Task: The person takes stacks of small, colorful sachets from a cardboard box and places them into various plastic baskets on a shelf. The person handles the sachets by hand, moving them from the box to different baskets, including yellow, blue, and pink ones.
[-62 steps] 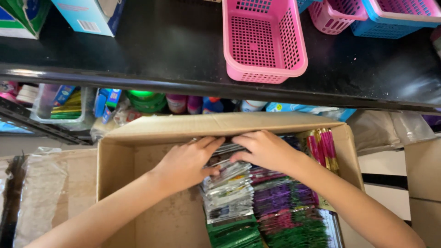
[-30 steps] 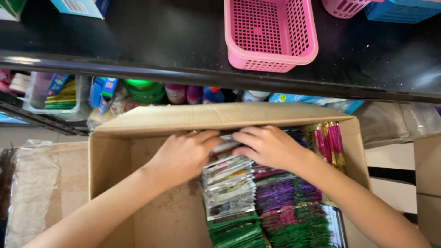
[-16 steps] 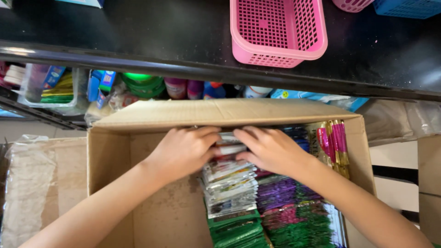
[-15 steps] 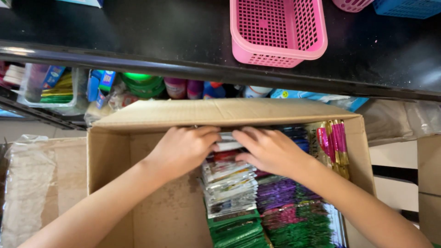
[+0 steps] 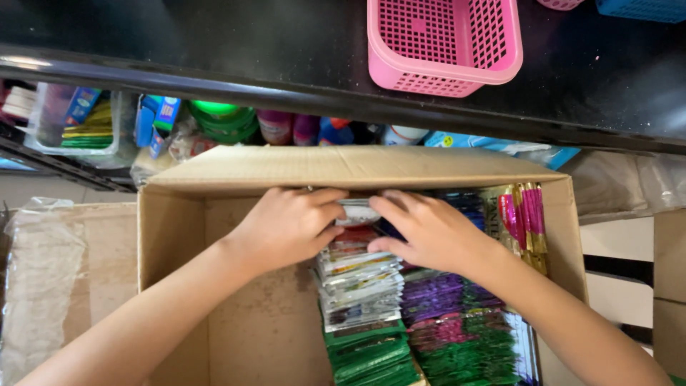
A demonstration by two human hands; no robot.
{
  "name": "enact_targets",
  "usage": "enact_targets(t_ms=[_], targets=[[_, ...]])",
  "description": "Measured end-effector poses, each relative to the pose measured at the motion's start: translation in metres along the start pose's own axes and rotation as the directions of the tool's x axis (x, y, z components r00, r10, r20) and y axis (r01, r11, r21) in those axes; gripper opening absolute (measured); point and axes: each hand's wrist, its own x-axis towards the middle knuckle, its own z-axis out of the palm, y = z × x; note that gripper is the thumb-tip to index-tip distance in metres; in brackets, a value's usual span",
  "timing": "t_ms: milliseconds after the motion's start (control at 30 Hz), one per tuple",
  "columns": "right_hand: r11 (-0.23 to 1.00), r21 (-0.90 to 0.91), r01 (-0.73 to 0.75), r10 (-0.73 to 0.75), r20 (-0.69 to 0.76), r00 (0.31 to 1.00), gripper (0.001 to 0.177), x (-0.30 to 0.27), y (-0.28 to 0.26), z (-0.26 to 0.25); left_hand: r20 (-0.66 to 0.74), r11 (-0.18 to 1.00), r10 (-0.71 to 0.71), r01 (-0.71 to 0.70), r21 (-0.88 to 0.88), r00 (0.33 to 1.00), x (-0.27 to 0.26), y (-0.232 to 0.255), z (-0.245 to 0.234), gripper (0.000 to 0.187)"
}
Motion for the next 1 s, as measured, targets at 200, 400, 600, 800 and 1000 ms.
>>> enact_targets(t_ms=[200,400,600,800,1000], targets=[[0.998,-0.063,-0.027,0.028,0.006,1.000,0.023,0.000,0.004,0.010,0.026,0.999,-0.026,0.027,-0.034,0.999,0.005,0.012,-0.015,0.040],[0.992,-0.129,-0.010,0.000,-0.076,0.997,0.019,0.002,0.008,0.019,0.077,0.999,-0.037,0.036,0.011,0.996,0.005,0.016,-0.019,0.050],[0.996,-0.090,0.005,-0.022,-0.194,0.981,0.040,0.011,-0.003,0.001,0.000,0.997,-0.026,0.026,-0.072,1.000,-0.002,0.005,-0.006,0.021],[0.947,-0.322,-0.004,0.006,0.007,1.000,0.030,0.008,0.005,0.021,0.107,0.996,-0.060,0.053,0.067,0.992,0.005,0.020,-0.014,0.044],[0.962,-0.268,0.046,-0.091,-0.160,0.983,0.029,0.005,-0.001,0.037,-0.022,0.954,-0.031,0.036,0.297,0.999,0.000,0.025,0.014,0.064]])
